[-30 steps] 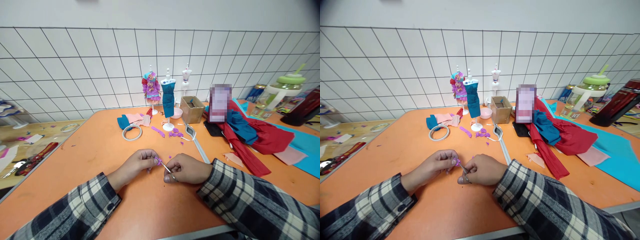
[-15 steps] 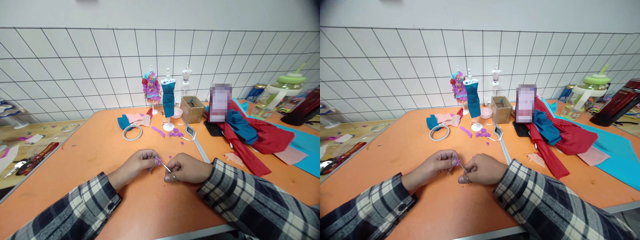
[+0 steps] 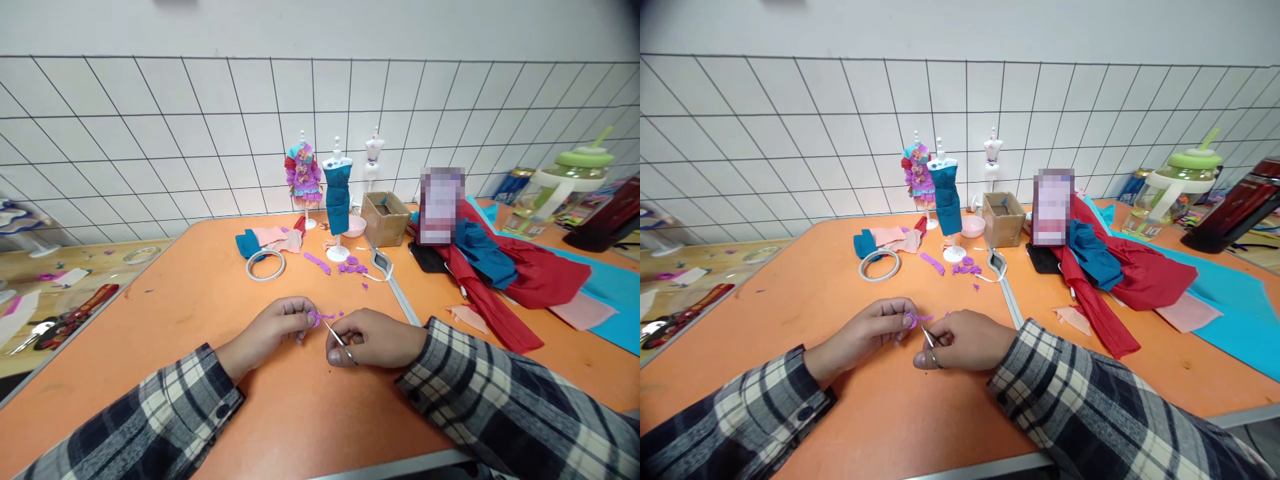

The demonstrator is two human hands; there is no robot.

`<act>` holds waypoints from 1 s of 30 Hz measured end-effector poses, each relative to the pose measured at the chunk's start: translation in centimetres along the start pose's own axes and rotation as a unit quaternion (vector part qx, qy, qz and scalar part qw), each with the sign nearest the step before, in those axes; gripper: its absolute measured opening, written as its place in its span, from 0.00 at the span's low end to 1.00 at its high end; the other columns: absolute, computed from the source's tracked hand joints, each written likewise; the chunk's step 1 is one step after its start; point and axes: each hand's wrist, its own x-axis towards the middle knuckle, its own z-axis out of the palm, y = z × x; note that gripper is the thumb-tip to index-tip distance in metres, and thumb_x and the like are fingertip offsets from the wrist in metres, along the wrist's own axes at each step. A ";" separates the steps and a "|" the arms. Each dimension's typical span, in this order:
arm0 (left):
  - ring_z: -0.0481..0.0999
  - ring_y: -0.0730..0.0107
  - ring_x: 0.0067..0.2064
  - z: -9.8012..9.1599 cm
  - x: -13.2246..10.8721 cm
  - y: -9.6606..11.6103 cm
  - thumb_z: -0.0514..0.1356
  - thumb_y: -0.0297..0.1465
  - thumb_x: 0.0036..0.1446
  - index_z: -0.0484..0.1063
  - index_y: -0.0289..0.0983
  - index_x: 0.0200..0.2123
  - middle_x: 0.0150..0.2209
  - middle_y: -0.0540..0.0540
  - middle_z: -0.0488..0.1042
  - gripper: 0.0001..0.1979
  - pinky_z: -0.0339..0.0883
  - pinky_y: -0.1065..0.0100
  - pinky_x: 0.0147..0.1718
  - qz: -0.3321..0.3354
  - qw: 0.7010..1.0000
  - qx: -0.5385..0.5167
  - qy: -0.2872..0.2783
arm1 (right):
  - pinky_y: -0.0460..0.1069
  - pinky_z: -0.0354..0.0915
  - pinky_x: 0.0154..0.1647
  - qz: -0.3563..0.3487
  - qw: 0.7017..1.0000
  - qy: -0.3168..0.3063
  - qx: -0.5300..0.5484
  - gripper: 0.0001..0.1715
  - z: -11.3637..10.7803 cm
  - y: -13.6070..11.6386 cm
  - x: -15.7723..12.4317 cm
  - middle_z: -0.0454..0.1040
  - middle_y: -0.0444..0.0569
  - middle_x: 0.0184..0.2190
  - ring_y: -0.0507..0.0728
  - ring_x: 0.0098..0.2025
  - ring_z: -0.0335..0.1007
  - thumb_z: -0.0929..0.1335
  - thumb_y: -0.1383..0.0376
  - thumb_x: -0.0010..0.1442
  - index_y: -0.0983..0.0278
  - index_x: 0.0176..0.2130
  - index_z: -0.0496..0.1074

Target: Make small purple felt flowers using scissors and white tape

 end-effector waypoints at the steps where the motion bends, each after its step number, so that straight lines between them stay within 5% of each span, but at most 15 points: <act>1: 0.62 0.76 0.23 0.0 0.0 0.0 0.63 0.33 0.49 0.72 0.33 0.27 0.21 0.52 0.66 0.08 0.54 0.72 0.23 -0.001 1.000 -0.005 0.002 | 0.43 0.51 0.24 -0.006 1.000 0.004 -0.006 0.21 0.0 0.0 0.0 0.63 0.40 0.22 0.48 0.24 0.55 0.68 0.49 0.55 0.65 0.34 0.75; 11: 0.62 0.76 0.24 -0.3 0.1 -0.3 0.63 0.34 0.49 0.71 0.33 0.27 0.23 0.51 0.66 0.09 0.55 0.72 0.24 -0.002 1.000 0.000 -0.010 | 0.43 0.55 0.24 0.022 0.999 -0.023 0.041 0.23 0.2 0.3 0.1 0.69 0.42 0.22 0.49 0.24 0.63 0.68 0.48 0.54 0.66 0.33 0.74; 18: 0.62 0.77 0.24 -0.3 0.1 -0.4 0.63 0.33 0.48 0.70 0.33 0.28 0.23 0.51 0.66 0.08 0.56 0.72 0.24 -0.006 1.000 0.000 -0.011 | 0.43 0.48 0.20 0.017 1.000 -0.004 0.023 0.24 0.1 0.4 -0.1 0.59 0.38 0.16 0.47 0.20 0.52 0.69 0.47 0.52 0.67 0.30 0.75; 30: 0.62 0.76 0.23 -0.3 0.2 -0.4 0.62 0.33 0.49 0.70 0.33 0.27 0.23 0.51 0.67 0.08 0.55 0.72 0.24 -0.007 1.000 0.002 -0.007 | 0.43 0.45 0.18 0.033 0.999 0.003 0.016 0.19 -0.1 -0.2 -0.1 0.56 0.37 0.14 0.46 0.19 0.49 0.70 0.53 0.52 0.68 0.30 0.76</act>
